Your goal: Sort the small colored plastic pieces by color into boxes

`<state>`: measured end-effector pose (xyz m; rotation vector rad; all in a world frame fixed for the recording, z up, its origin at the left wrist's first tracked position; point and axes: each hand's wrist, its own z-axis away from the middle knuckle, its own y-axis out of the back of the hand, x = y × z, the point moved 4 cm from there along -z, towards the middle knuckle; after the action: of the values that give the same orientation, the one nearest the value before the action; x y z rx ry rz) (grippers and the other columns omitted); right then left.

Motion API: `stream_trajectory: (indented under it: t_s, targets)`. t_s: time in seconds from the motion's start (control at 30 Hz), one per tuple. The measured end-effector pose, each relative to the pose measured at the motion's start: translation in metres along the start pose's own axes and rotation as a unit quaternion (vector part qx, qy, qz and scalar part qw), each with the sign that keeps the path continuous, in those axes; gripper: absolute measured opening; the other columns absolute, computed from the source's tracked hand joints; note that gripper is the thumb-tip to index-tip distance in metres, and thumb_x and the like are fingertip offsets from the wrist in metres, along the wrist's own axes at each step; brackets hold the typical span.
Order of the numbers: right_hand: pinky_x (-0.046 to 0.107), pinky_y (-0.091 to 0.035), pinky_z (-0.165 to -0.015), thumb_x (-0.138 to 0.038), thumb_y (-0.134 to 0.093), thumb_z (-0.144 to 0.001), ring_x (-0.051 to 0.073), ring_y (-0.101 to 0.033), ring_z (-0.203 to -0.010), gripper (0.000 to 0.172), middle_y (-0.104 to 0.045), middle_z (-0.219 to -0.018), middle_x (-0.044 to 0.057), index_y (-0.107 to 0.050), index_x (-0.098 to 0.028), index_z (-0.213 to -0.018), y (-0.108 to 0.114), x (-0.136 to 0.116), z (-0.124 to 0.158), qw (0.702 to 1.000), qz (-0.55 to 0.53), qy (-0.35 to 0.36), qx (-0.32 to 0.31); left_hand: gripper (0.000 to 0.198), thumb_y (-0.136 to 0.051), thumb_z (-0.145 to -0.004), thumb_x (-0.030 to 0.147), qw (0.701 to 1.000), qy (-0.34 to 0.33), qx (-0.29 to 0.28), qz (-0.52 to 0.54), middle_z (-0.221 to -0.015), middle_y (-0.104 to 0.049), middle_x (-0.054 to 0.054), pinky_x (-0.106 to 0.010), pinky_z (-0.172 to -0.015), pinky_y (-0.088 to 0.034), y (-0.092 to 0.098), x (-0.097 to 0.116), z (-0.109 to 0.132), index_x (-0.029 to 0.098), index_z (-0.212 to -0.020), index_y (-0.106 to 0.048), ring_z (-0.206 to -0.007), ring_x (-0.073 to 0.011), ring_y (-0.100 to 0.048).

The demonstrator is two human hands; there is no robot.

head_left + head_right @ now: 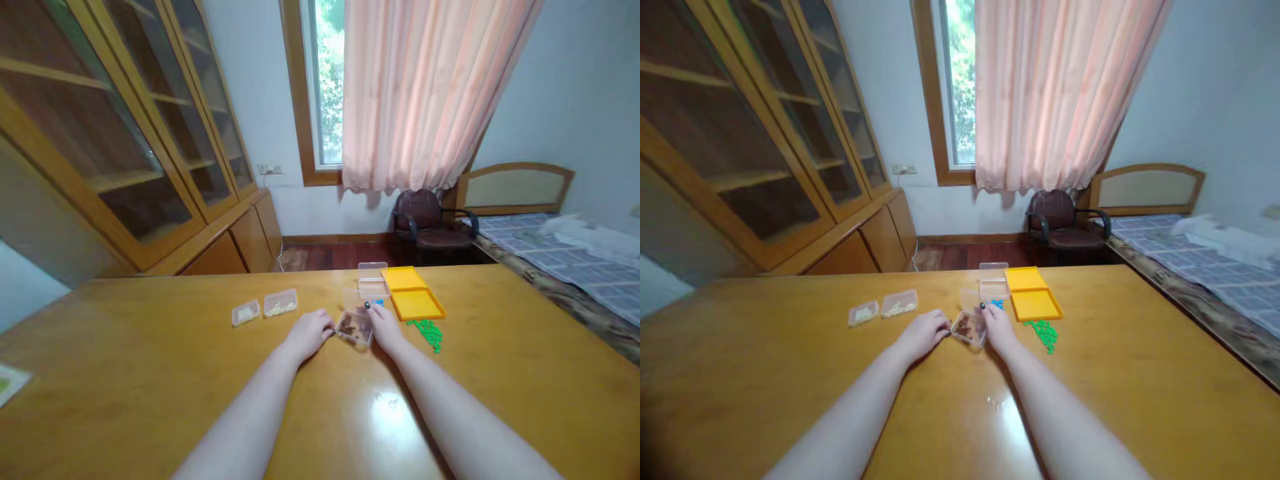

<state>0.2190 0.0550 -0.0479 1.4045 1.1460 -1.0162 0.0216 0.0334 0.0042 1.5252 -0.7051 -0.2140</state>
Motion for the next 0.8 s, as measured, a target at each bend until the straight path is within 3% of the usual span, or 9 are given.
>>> stream_trajectory:
  t_s: [0.13, 0.3, 0.4, 0.57, 0.67, 0.8]
  targets:
    - [0.03, -0.045, -0.062, -0.049, -0.043, -0.079, 0.018, -0.058, -0.066, 0.041, -0.065, -0.076, 0.006, -0.065, -0.015, -0.084, 0.001, -0.004, 0.002, 1.0, 0.003, 0.002, 0.01, 0.014, -0.048, -0.084, 0.027, 1.0, 0.01, -0.009, 0.0, -0.088, -0.057, -0.002, -0.024, -0.076, -0.041, -0.001, -0.001, 0.001, 0.021, -0.085, -0.061, -0.083, -0.0144, -0.055]
    - [0.028, -0.043, -0.051, -0.048, -0.041, -0.079, 0.016, -0.054, -0.052, 0.041, -0.06, -0.063, 0.003, -0.063, -0.015, -0.085, 0.0, -0.01, 0.005, 0.999, -0.019, -0.031, -0.01, 0.016, -0.045, -0.085, 0.025, 0.999, 0.029, 0.009, -0.016, -0.087, -0.058, -0.003, -0.025, -0.074, -0.041, -0.001, -0.005, 0.0, 0.02, -0.084, -0.059, -0.081, -0.0153, -0.055]
    - [0.028, -0.043, -0.05, -0.047, -0.042, -0.08, 0.016, -0.054, -0.051, 0.039, -0.061, -0.066, 0.004, -0.063, -0.015, -0.085, -0.001, -0.013, 0.006, 0.999, -0.031, -0.036, -0.014, 0.016, -0.044, -0.086, 0.024, 0.998, 0.042, 0.035, -0.015, -0.086, -0.057, -0.003, -0.026, -0.073, -0.041, 0.003, -0.005, 0.0, 0.019, -0.083, -0.059, -0.08, -0.0153, -0.054]
    - [0.027, -0.043, -0.053, -0.045, -0.043, -0.08, 0.016, -0.055, -0.055, 0.037, -0.063, -0.068, 0.004, -0.064, -0.015, -0.081, -0.002, -0.015, 0.006, 0.999, -0.015, -0.024, -0.018, 0.018, -0.043, -0.087, 0.024, 0.99, 0.054, 0.132, 0.023, -0.091, -0.057, -0.004, -0.027, -0.078, -0.04, 0.012, 0.01, 0.0, 0.019, -0.091, -0.059, -0.086, -0.015, -0.053]
    - [0.028, -0.043, -0.055, -0.045, -0.043, -0.08, 0.016, -0.055, -0.058, 0.036, -0.064, -0.075, 0.006, -0.064, -0.015, -0.082, -0.001, -0.015, 0.006, 1.0, -0.013, -0.016, -0.017, 0.021, -0.044, -0.087, 0.025, 0.991, 0.026, 0.127, 0.027, -0.095, -0.058, -0.003, -0.027, -0.081, -0.039, 0.009, 0.018, -0.002, 0.023, -0.101, -0.059, -0.09, -0.0149, -0.053]
    - [0.028, -0.043, -0.055, -0.045, -0.042, -0.08, 0.016, -0.055, -0.056, 0.037, -0.065, -0.075, 0.006, -0.064, -0.015, -0.084, 0.0, -0.013, 0.006, 1.0, -0.007, -0.023, -0.017, 0.019, -0.045, -0.087, 0.026, 0.99, 0.068, 0.123, -0.003, -0.094, -0.059, -0.003, -0.028, -0.08, -0.039, 0.008, 0.007, -0.002, 0.021, -0.096, -0.06, -0.088, -0.0156, -0.054]
